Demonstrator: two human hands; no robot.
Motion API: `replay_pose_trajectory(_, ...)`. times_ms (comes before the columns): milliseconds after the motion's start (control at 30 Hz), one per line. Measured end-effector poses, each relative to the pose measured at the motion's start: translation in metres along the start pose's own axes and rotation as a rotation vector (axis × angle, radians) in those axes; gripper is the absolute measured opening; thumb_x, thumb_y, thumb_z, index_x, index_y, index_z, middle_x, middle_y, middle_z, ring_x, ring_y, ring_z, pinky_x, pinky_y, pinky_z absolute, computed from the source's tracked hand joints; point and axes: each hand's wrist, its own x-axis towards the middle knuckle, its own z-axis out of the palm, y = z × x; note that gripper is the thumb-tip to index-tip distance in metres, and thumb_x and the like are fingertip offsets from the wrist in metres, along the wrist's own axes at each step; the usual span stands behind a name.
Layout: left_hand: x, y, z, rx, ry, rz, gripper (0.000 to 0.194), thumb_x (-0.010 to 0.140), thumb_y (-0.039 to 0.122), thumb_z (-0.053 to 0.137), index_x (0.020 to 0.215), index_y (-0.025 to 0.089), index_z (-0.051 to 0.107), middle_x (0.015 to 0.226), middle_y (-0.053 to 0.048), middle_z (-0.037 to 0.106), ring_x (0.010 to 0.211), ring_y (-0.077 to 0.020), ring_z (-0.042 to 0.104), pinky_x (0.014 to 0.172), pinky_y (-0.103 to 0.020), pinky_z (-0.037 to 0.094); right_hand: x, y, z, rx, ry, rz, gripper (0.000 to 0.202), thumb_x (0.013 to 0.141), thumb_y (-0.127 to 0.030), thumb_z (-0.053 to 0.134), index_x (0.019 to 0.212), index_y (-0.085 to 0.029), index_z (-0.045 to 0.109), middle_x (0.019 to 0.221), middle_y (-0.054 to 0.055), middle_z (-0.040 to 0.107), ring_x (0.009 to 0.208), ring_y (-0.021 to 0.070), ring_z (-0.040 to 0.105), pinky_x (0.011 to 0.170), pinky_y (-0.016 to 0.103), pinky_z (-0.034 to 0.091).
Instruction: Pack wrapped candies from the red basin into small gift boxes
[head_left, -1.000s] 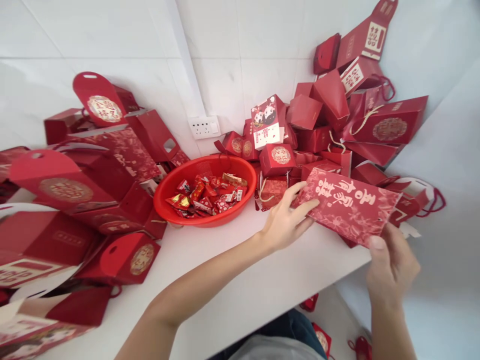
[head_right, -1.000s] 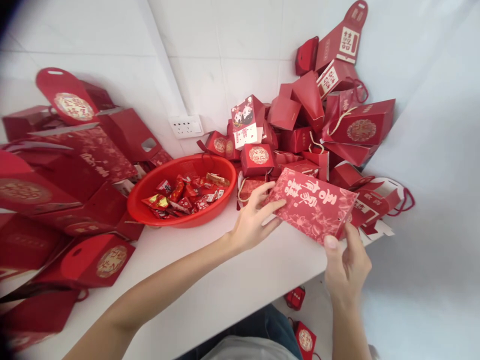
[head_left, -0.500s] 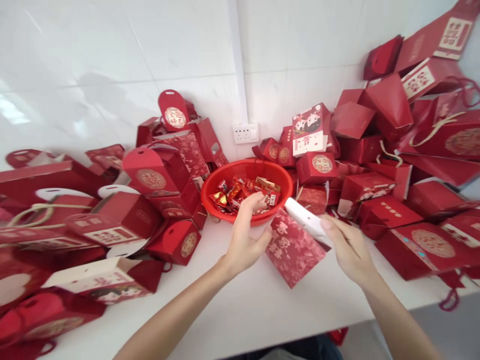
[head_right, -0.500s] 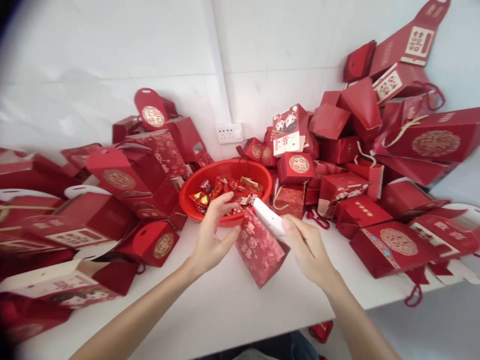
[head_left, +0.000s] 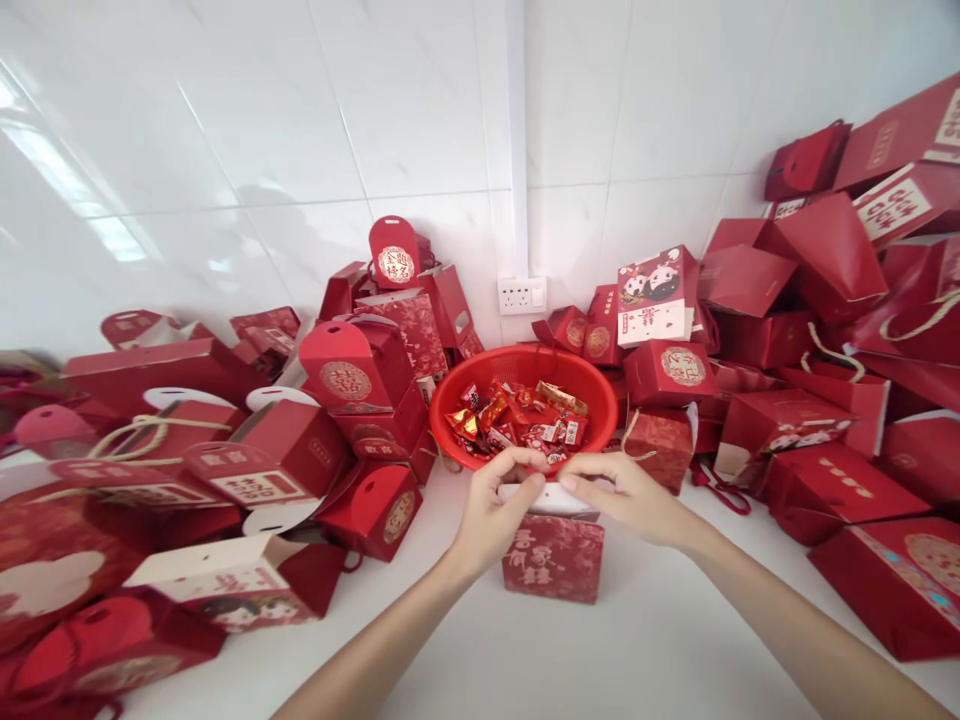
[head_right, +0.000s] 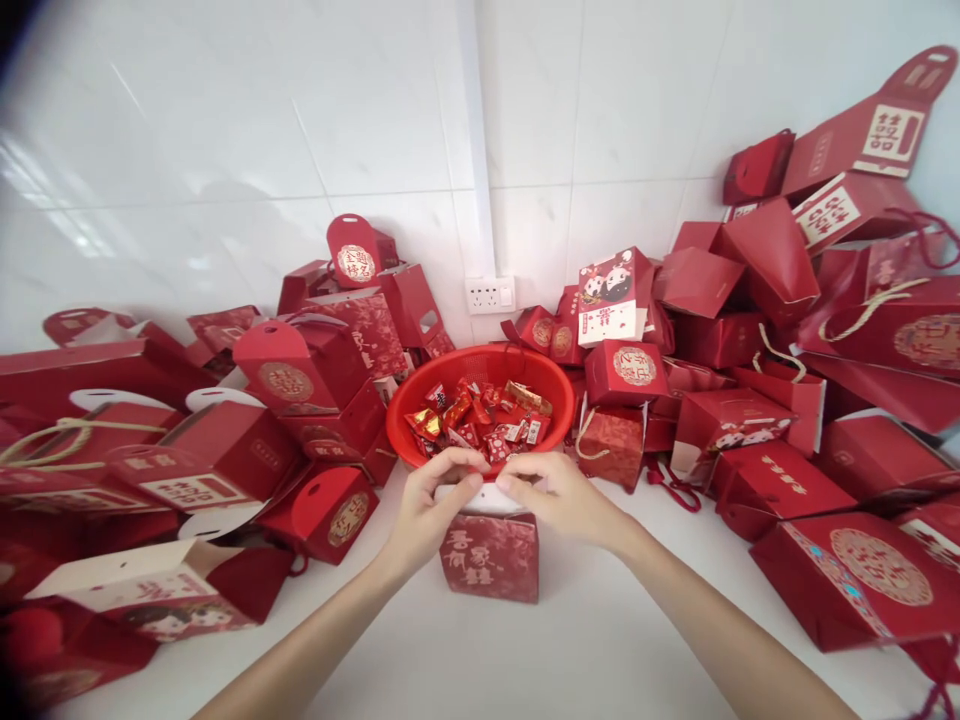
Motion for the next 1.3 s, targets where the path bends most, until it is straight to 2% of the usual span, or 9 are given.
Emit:
replay_pose_trajectory(267,-0.001,0.007,0.001,0.087,-0.077,-0.007,0.016,0.086,0.028,0.06,0.086,0.016,0.071,0.09,-0.006,0.071,0.082,-0.0178,0.064,0.077,-0.028,0.05,0.041,-0.023,-0.04,0.009,0.235,-0.106,0.03,0.09,-0.046,0.062,0.087,-0.019,0.075,0.087,0.005,0.076,0.082,0.0201,0.07,0.079,0.032,0.054)
replay_pose_trajectory(400,0.008,0.02,-0.015,0.056,-0.104,-0.045,0.026,0.09,0.038,0.062,0.099,0.016,0.072,0.097,-0.007,0.073,0.087,-0.0189,0.066,0.083,-0.029,0.053,0.065,-0.023,-0.049,0.06,0.314,-0.131,0.03,0.086,-0.048,0.067,0.086,-0.019,0.075,0.086,0.006,0.076,0.081,0.0203,0.071,0.082,0.035,0.056)
replay_pose_trajectory(533,0.044,0.025,-0.049,0.168,-0.117,-0.045,0.033,0.091,0.044,0.057,0.097,0.016,0.073,0.094,-0.007,0.075,0.088,-0.0205,0.069,0.086,-0.031,0.054,0.097,0.004,-0.045,0.113,0.344,-0.09,0.025,0.08,-0.044,0.07,0.085,-0.019,0.073,0.087,0.005,0.075,0.081,0.0209,0.07,0.081,0.036,0.056)
replay_pose_trajectory(667,0.102,0.01,-0.07,0.634,-0.1,-0.103,0.029,0.089,0.035,0.055,0.103,0.015,0.072,0.106,-0.008,0.076,0.099,-0.0245,0.07,0.094,-0.033,0.053,0.124,0.049,-0.033,0.128,0.418,0.047,0.015,0.075,-0.033,0.069,0.085,-0.022,0.07,0.085,0.003,0.073,0.081,0.0203,0.069,0.083,0.037,0.055)
replay_pose_trajectory(767,0.139,-0.013,-0.065,1.098,-0.269,-0.281,0.043,0.084,0.025,0.06,0.126,0.015,0.065,0.125,-0.014,0.071,0.115,-0.029,0.066,0.1,-0.036,0.05,0.128,0.074,-0.027,0.063,0.436,0.163,0.018,0.068,-0.025,0.072,0.085,-0.022,0.069,0.083,0.003,0.072,0.082,0.0205,0.068,0.084,0.038,0.053)
replay_pose_trajectory(933,0.164,-0.036,-0.05,1.192,-0.402,-0.425,0.059,0.067,0.014,0.073,0.126,0.015,0.066,0.114,-0.016,0.075,0.104,-0.0332,0.071,0.086,-0.035,0.054,0.125,0.085,-0.028,0.116,0.422,0.202,0.026,0.07,-0.031,0.071,0.094,-0.021,0.067,0.087,0.004,0.071,0.08,0.0192,0.069,0.079,0.035,0.054)
replay_pose_trajectory(1100,0.16,-0.035,-0.046,0.933,-0.284,-0.265,0.066,0.072,0.04,0.08,0.132,0.018,0.063,0.113,-0.008,0.075,0.104,-0.0284,0.07,0.089,-0.032,0.053,0.127,0.08,-0.025,0.167,0.43,0.244,0.029,0.07,-0.034,0.074,0.095,-0.02,0.066,0.081,0.003,0.072,0.078,0.0196,0.07,0.077,0.034,0.053)
replay_pose_trajectory(1200,0.155,-0.033,-0.043,0.74,-0.154,-0.037,0.069,0.073,0.04,0.081,0.135,0.019,0.06,0.126,-0.008,0.07,0.116,-0.0285,0.066,0.101,-0.037,0.05,0.125,0.075,-0.024,0.275,0.341,0.208,0.035,0.07,-0.043,0.078,0.093,-0.02,0.067,0.079,0.004,0.074,0.077,0.0212,0.071,0.074,0.034,0.054)
replay_pose_trajectory(1300,0.149,-0.034,-0.042,0.622,-0.199,0.129,0.072,0.073,0.039,0.083,0.138,0.021,0.057,0.138,-0.009,0.064,0.126,-0.0287,0.061,0.11,-0.039,0.045,0.122,0.071,-0.025,0.399,0.225,0.168,0.038,0.065,-0.049,0.084,0.082,-0.02,0.066,0.073,0.003,0.074,0.071,0.0215,0.071,0.069,0.034,0.055)
